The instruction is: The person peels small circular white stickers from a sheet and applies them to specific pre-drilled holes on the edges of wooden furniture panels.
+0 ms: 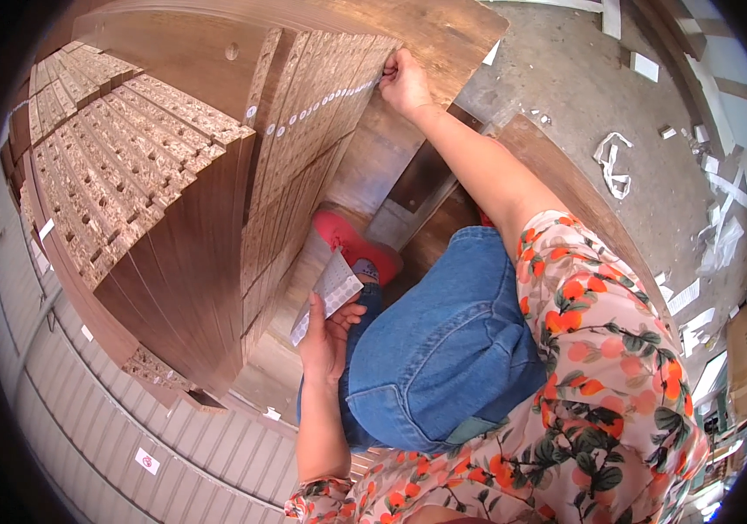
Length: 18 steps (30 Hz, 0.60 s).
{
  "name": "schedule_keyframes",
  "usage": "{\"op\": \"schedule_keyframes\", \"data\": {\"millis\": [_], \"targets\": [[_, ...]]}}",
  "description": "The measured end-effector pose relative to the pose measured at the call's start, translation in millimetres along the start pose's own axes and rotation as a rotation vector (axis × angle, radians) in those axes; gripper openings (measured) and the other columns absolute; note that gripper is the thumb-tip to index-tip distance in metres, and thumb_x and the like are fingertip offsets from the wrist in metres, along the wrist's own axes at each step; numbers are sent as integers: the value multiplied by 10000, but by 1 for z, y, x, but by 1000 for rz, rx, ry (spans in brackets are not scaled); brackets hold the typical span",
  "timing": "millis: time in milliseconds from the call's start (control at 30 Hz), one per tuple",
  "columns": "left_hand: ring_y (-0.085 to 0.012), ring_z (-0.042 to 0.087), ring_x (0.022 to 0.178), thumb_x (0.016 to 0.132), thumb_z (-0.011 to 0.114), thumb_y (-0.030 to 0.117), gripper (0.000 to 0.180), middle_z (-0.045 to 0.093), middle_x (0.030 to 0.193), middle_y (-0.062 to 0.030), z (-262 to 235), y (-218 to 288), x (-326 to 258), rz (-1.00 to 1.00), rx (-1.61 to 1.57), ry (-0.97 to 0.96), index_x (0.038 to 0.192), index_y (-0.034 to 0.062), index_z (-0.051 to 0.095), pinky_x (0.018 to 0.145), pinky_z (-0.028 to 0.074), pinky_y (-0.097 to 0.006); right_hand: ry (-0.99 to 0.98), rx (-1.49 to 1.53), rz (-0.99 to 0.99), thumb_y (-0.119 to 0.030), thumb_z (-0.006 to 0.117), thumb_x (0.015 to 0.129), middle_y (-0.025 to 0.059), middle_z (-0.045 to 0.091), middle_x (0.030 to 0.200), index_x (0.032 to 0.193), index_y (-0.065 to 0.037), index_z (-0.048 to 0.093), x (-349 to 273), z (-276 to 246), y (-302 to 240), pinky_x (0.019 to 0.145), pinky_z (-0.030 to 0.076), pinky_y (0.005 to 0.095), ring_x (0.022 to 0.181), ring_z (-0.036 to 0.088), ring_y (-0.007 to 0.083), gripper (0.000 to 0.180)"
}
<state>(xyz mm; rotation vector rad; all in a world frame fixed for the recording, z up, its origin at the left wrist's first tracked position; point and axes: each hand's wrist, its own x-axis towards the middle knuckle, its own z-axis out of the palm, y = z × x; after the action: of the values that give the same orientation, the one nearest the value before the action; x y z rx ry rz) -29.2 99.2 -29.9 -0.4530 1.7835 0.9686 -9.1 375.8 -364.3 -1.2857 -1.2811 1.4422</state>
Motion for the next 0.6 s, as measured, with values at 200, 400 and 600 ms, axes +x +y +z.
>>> {"op": "schedule_keyframes", "data": {"millis": [200, 400, 600], "targets": [[-218, 618, 805, 961, 396, 407, 491, 632, 994, -184, -4, 0, -2, -19, 2, 10, 1115, -46, 507, 710, 459, -291, 19, -55, 15, 16, 620, 659, 158, 576, 800, 873, -41, 497, -9, -8, -26, 685, 486, 399, 773, 587, 329, 253], [-226, 618, 804, 961, 399, 402, 479, 631, 988, -189, -6, -2, -1, 6, -21, -29, 1107, -42, 504, 711, 458, -294, -261, -586, 68, -212, 549, 800, 228, 620, 933, 993, -36, 543, -16, -31, -32, 756, 481, 465, 856, 612, 376, 261], [-228, 619, 808, 966, 399, 382, 462, 631, 986, -190, 4, 1, -4, -9, 4, -54, 1116, -43, 500, 713, 456, -302, -498, -413, 137, -153, 499, 777, 245, 630, 916, 978, 1, 580, -4, -32, -35, 795, 478, 443, 899, 607, 374, 266]]}}
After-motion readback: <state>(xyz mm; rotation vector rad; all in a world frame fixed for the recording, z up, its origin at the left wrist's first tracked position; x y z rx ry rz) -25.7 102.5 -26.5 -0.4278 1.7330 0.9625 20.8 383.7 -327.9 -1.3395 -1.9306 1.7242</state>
